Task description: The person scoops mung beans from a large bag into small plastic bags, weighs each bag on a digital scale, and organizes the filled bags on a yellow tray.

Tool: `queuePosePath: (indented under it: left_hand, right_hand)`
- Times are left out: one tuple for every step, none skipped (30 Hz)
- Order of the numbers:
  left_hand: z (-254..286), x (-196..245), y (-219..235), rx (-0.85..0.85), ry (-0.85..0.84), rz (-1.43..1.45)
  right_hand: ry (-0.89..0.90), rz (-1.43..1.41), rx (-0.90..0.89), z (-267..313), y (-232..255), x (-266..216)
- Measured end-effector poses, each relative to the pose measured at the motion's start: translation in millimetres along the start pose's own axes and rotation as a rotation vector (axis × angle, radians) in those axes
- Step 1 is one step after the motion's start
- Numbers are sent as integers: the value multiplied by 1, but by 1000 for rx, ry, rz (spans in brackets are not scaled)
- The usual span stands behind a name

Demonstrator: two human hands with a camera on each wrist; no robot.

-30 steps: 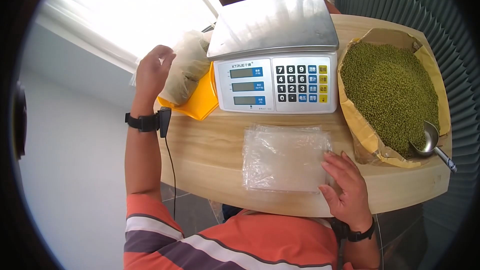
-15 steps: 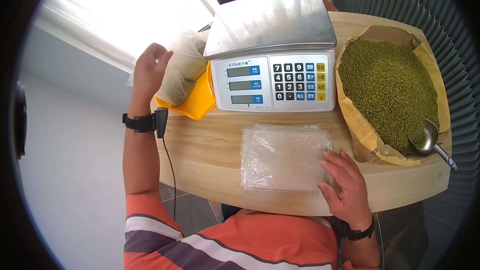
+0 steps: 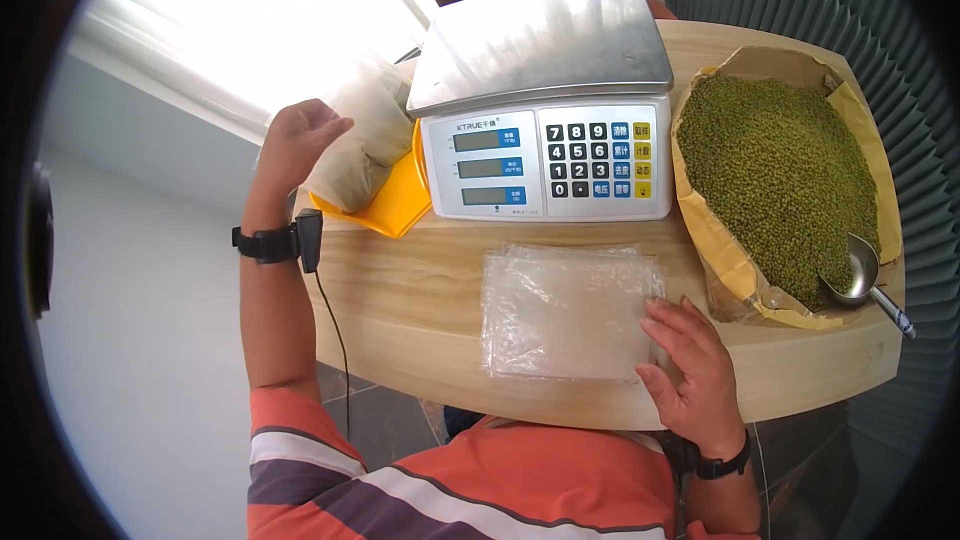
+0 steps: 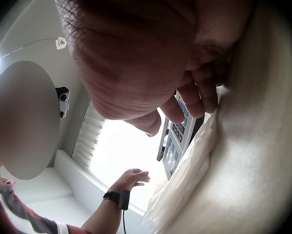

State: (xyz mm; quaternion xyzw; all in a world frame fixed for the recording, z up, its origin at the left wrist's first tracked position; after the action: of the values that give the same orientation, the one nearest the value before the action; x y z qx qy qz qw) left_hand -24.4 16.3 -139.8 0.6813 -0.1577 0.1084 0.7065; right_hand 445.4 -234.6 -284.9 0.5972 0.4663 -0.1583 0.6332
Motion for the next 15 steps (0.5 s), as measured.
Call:
queuePosePath:
  left_hand:
    - [1,-2,1,0,0,0]
    - [3,-4,2,-28,-3,-41]
    - [4,-5,2,-56,-7,-80]
    - [4,-6,3,-56,-8,-81]
    - [3,-7,4,-44,1,-43]
    - [3,-8,5,-32,10,-6]
    - [4,-7,6,-31,10,-6]
    - [6,-3,10,45,-23,36]
    - [9,1,14,122,-55,79]
    - [12,8,17,121,-55,80]
    - [17,19,24,174,-51,92]
    - [20,24,29,227,-47,105]
    - [22,23,32,281,-88,141]
    - [24,25,34,284,-88,141]
    - [28,30,39,348,-122,176]
  right_hand:
    - [-1,-1,1,0,0,0]
    - [-1,-1,1,0,0,0]
    - [-2,-2,3,0,0,0]
    - [-2,-2,5,0,0,0]
    - [-2,-2,6,0,0,0]
    - [-1,0,6,0,0,0]
    - [0,2,7,0,0,0]
    - [0,2,7,0,0,0]
    - [0,2,7,-1,0,-1]
    - [0,2,6,-1,1,-1]
    - [0,3,6,0,1,-1]
    - [0,2,8,0,1,-1]
    - [1,1,10,0,1,-1]
    - [3,3,11,-1,0,-1]
    - [3,2,12,-1,0,-2]
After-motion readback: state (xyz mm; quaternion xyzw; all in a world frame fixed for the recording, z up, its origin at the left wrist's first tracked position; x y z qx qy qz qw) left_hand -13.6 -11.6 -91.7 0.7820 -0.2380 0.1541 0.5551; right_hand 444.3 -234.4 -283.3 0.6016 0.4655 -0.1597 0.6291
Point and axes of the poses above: each hand's wrist, its own z-axis away from the middle knuckle, its own y-axis out of the back of the hand, x = y × z, the point moved 3 cm from there along -z, towards the middle knuckle, and after that the axes turned 11 degrees about -x, right-handed, at the moved point
